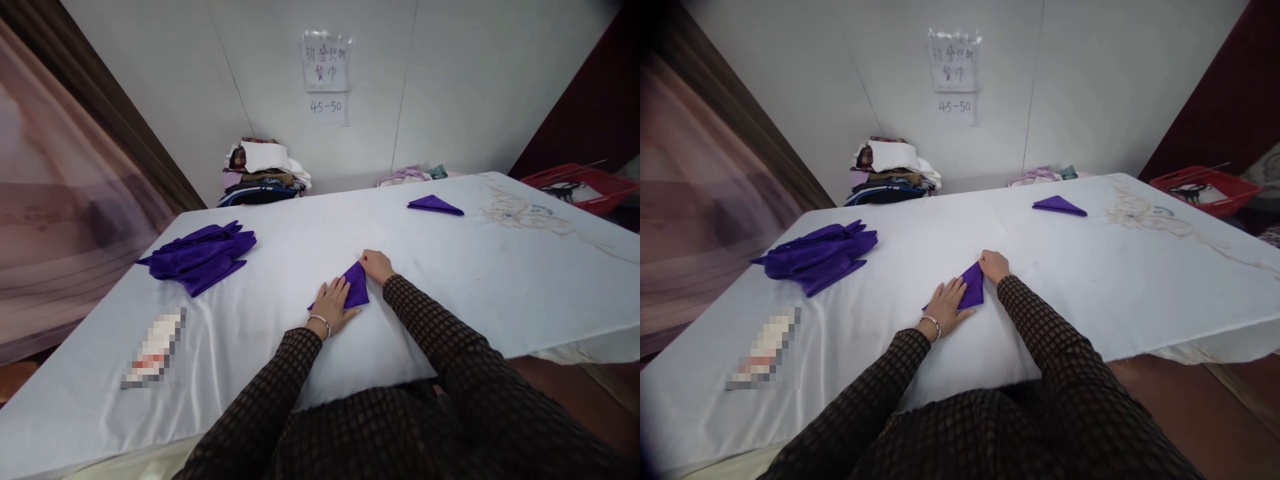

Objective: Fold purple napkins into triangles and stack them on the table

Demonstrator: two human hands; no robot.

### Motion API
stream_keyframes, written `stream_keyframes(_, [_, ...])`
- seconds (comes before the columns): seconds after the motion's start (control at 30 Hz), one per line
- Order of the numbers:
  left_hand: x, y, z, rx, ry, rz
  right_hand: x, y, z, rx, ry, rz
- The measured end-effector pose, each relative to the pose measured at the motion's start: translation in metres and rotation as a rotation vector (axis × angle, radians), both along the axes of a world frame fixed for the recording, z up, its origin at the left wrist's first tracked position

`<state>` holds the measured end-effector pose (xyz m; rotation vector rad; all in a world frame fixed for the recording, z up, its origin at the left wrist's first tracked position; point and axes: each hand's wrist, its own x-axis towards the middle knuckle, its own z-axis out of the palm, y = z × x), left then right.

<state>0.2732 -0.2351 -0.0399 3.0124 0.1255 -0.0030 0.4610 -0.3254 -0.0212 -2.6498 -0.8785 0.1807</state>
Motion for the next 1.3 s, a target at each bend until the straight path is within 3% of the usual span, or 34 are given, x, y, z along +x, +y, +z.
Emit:
stream_keyframes(0.23, [0.001,-0.002,0.003,-0.023,0.013,0.010,0.003,0.001,0.007,0.028,-0.015,-0.049])
stream_keyframes(0.33, [0.001,-0.001,0.002,-0.044,0.004,0.010,-0.011,-0.005,0.015,0.105,-0.056,-0.016])
stream_keyframes(0.4, [0.001,-0.001,0.001,-0.058,-0.014,0.006,-0.032,-0.009,0.018,0.210,-0.091,0.179])
stream_keyframes(0.47, [0.001,-0.001,0.000,-0.064,-0.031,0.003,-0.056,-0.012,0.016,0.269,-0.092,0.474])
stream_keyframes(0.5, [0.001,-0.001,0.000,-0.064,-0.036,0.002,-0.065,-0.013,0.014,0.253,-0.076,0.590])
stream_keyframes(0.57, [0.002,0.000,-0.001,-0.062,-0.036,0.004,-0.076,-0.014,0.008,0.158,-0.021,0.674])
stream_keyframes(0.7, [0.002,0.000,-0.001,-0.069,-0.018,0.019,-0.065,-0.014,-0.004,0.036,0.045,0.590])
stream_keyframes(0.87, [0.002,-0.002,0.001,-0.064,0.003,0.016,-0.032,-0.016,-0.012,0.020,0.023,0.498])
stream_keyframes(1.03, [0.002,-0.002,0.000,-0.062,0.005,0.021,-0.018,-0.015,-0.017,0.026,-0.027,0.472])
stream_keyframes(1.17, [0.003,-0.003,0.002,-0.065,0.010,0.035,-0.009,-0.014,-0.016,0.004,-0.060,0.445])
stream_keyframes(1.3, [0.004,-0.003,0.003,-0.070,-0.005,0.038,0.005,-0.020,-0.007,-0.056,-0.031,0.304])
